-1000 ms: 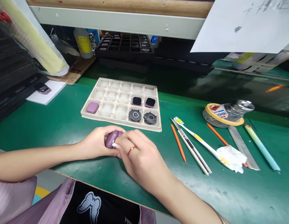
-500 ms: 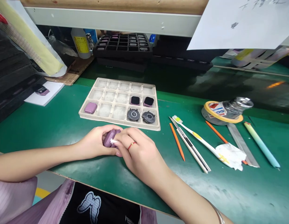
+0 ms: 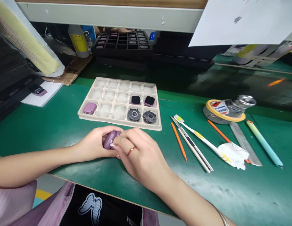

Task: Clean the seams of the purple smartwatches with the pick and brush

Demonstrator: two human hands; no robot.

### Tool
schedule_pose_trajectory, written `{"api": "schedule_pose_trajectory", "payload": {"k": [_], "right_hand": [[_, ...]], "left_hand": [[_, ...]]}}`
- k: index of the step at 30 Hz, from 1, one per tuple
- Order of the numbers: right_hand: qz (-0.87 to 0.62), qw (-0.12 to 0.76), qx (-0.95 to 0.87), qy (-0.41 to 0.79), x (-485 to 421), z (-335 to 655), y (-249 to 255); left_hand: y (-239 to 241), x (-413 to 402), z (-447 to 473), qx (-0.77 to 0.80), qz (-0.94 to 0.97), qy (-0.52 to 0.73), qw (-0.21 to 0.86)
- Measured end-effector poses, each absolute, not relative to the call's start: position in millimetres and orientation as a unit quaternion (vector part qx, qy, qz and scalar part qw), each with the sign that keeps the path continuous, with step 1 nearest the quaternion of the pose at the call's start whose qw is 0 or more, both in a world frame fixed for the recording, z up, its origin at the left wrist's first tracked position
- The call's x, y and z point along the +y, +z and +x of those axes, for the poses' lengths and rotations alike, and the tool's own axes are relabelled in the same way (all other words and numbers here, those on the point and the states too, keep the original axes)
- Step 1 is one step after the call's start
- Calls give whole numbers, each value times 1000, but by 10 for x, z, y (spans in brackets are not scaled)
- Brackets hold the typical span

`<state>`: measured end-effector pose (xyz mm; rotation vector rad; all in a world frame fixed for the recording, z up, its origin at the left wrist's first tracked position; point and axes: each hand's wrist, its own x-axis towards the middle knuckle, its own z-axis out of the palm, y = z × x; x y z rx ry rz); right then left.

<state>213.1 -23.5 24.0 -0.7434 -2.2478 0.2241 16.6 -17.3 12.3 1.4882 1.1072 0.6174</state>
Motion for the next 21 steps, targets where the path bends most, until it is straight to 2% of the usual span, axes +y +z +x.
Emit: {"api": "schedule_pose_trajectory", "payload": {"k": [4,10,15,21], "right_hand": [[-295,345,-891,13,-267,2095,231],[-295,324,-898,48,-281,2090,259],[-301,352,-886,33,-222,2097,262],[-287,340,-894,53,-250,2073,223]], "left_hand": [[124,-167,171,477,638,267,543],[111,-164,170,464,642,266,549],[130,-159,180,481,635,256,547],[125,-137,173,470,643,264,544]]}}
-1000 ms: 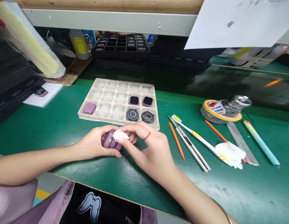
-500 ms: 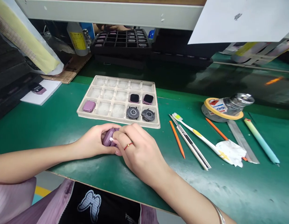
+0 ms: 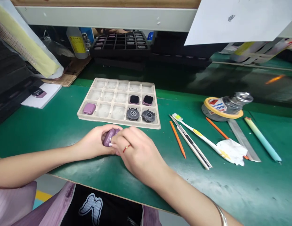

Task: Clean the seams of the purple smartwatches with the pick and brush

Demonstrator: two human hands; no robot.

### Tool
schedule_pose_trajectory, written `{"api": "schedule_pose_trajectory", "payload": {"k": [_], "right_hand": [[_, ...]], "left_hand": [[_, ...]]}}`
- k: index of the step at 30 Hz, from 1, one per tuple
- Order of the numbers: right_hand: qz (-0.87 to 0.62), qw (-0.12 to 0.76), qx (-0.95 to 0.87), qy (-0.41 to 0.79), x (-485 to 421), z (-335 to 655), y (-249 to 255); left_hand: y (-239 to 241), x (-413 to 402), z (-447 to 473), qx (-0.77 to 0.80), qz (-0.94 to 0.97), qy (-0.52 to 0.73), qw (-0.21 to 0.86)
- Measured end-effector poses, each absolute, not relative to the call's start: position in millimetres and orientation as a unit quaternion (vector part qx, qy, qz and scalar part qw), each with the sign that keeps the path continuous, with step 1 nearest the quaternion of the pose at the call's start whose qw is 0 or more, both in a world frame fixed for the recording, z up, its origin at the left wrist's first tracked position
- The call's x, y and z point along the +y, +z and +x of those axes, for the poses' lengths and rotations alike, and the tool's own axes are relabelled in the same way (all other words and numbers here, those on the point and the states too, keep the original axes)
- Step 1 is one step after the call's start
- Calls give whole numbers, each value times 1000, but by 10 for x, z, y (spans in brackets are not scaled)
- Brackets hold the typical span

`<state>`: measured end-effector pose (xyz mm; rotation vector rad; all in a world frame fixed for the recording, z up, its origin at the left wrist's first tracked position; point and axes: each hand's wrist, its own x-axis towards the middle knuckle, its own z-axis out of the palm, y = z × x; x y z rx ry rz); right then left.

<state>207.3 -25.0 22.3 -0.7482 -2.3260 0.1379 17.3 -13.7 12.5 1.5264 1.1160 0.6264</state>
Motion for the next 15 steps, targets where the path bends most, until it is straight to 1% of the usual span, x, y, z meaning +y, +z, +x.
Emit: {"api": "schedule_pose_trajectory", "payload": {"k": [3,5,7,9,13,14,15], "right_hand": [[-307,377,-872,53,-194,2092,204],[-335,401,-849,79,-140,2139,208],[-378,404,-826,106,-92,2211,222],[-420,363,-821,133,-55,2301,235],[-415,196,-864,206,-7,2489,266],[-406,182,-870,213,-1,2523,281],[-401,187,-871,212,1,2546,298]], "left_hand": [[125,-134,171,488,640,257,535],[135,-145,167,491,637,252,539],[154,-161,163,486,632,267,541],[181,-182,165,478,615,299,551],[244,-236,193,452,563,345,600],[257,-253,203,447,554,350,609],[265,-271,212,444,546,355,616]]}}
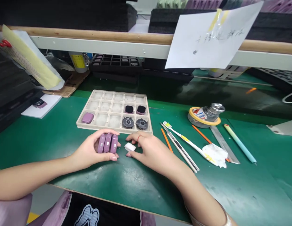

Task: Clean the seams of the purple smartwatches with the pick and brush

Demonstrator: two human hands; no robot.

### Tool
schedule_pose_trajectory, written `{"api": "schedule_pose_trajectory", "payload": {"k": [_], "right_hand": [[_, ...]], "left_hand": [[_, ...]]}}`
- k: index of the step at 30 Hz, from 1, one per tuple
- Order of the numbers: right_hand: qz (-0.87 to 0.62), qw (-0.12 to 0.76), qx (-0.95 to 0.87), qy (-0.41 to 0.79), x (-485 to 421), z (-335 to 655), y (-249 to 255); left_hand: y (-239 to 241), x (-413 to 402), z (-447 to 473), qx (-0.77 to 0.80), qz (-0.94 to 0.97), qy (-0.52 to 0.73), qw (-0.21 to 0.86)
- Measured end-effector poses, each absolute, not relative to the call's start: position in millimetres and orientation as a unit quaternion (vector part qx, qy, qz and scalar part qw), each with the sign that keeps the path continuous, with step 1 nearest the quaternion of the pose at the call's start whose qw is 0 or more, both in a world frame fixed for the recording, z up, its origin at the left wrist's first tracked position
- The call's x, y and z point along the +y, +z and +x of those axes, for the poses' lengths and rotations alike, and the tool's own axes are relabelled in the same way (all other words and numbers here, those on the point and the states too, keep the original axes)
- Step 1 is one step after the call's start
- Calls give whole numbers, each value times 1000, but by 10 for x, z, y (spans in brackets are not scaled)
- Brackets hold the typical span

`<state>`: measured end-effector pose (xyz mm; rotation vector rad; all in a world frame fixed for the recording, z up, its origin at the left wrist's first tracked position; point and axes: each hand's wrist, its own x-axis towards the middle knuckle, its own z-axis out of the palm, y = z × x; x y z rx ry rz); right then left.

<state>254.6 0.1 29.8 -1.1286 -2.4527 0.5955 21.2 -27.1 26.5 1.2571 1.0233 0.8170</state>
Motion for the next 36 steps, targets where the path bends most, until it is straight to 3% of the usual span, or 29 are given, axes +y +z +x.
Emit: {"api": "schedule_pose_trajectory", "payload": {"k": [11,18,36], "right_hand": [[-278,377,-847,253,-283,2076,201],[-303,410,-817,268,-348,2001,184],[-306,434,-770,355,-363,2035,224]], "left_hand": [[289,-380,322,382,563,361,637],[274,-334,295,306,485,333,748],[384,-414,297,348,539,314,700]]}}
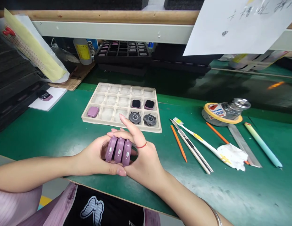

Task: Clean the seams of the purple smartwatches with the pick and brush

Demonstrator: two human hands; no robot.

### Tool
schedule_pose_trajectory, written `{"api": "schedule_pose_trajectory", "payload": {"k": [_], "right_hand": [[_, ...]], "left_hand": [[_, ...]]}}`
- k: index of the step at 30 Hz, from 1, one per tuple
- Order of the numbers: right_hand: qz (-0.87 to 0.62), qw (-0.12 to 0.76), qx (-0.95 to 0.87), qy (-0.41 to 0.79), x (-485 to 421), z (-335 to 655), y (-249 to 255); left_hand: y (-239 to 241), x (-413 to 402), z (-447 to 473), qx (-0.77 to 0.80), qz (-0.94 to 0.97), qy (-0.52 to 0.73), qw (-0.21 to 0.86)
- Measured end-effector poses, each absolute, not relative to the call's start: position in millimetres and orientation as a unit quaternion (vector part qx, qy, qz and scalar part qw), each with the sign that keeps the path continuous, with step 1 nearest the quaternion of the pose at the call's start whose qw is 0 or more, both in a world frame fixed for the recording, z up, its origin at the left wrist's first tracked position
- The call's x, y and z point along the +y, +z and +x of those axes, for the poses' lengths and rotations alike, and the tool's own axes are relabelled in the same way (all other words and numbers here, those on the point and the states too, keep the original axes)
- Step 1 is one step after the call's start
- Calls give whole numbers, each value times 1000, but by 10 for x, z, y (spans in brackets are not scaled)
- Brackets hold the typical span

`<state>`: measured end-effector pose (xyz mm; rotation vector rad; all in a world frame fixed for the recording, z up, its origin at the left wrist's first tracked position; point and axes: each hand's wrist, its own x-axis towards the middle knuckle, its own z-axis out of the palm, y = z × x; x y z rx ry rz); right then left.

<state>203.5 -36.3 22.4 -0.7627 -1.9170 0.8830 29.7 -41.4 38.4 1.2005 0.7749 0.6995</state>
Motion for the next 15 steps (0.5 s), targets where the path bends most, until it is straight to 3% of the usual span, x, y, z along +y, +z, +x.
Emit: {"api": "schedule_pose_trajectory", "payload": {"k": [6,15], "right_hand": [[-302,432,-773,354,-356,2043,204],[-305,432,-777,341,-353,2042,189]], "left_hand": [[354,-413,285,372,566,316,664],[339,-414,290,343,525,312,714]]}}
